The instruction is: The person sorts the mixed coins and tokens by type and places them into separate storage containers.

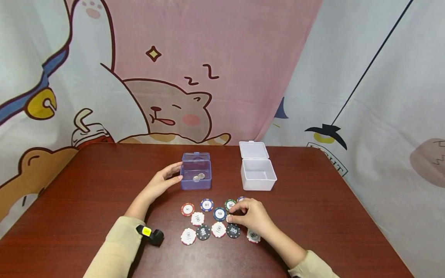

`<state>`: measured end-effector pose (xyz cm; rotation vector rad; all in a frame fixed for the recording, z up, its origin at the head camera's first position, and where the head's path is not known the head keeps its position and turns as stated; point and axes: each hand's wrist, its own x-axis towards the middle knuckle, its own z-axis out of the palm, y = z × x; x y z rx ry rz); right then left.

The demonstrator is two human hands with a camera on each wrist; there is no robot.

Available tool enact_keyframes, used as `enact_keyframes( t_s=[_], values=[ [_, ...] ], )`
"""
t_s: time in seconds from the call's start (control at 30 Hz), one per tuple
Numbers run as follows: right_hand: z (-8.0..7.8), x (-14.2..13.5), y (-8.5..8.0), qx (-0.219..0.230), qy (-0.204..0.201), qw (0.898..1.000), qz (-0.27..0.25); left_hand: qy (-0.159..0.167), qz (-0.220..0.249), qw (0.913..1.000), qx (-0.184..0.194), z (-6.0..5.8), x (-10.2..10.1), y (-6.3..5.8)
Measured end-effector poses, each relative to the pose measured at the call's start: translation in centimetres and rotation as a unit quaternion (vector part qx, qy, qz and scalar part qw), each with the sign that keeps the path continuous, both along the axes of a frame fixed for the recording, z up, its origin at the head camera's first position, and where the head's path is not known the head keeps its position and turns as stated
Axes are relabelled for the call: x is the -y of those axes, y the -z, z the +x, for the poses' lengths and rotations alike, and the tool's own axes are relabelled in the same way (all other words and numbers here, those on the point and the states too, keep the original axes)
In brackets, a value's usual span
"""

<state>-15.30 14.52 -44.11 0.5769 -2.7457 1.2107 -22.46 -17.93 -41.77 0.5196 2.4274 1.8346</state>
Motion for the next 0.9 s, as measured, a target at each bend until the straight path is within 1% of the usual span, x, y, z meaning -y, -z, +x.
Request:
enact_keyframes(
  t_s=[0.27, 0.57, 0.9],
  values=[
    [0.32, 0.08, -0.01, -0.016, 0.01, 1.0, 0.021, 0.005, 0.003, 1.0, -0.002, -0.11, 0.04, 0.16],
    [0.68, 0.34, -0.02, -0.014, 0.03, 0.998, 0.051, 0.002, 0.001, 1.0, 0.0, -0.1, 0.06, 0.13],
    [0.84, 0.49, -0.17, -0.007, 0.039, 0.998, 0.051, -0.002, -0.005, 1.0, 0.001, 0.09, -0.02, -0.11]
  ],
)
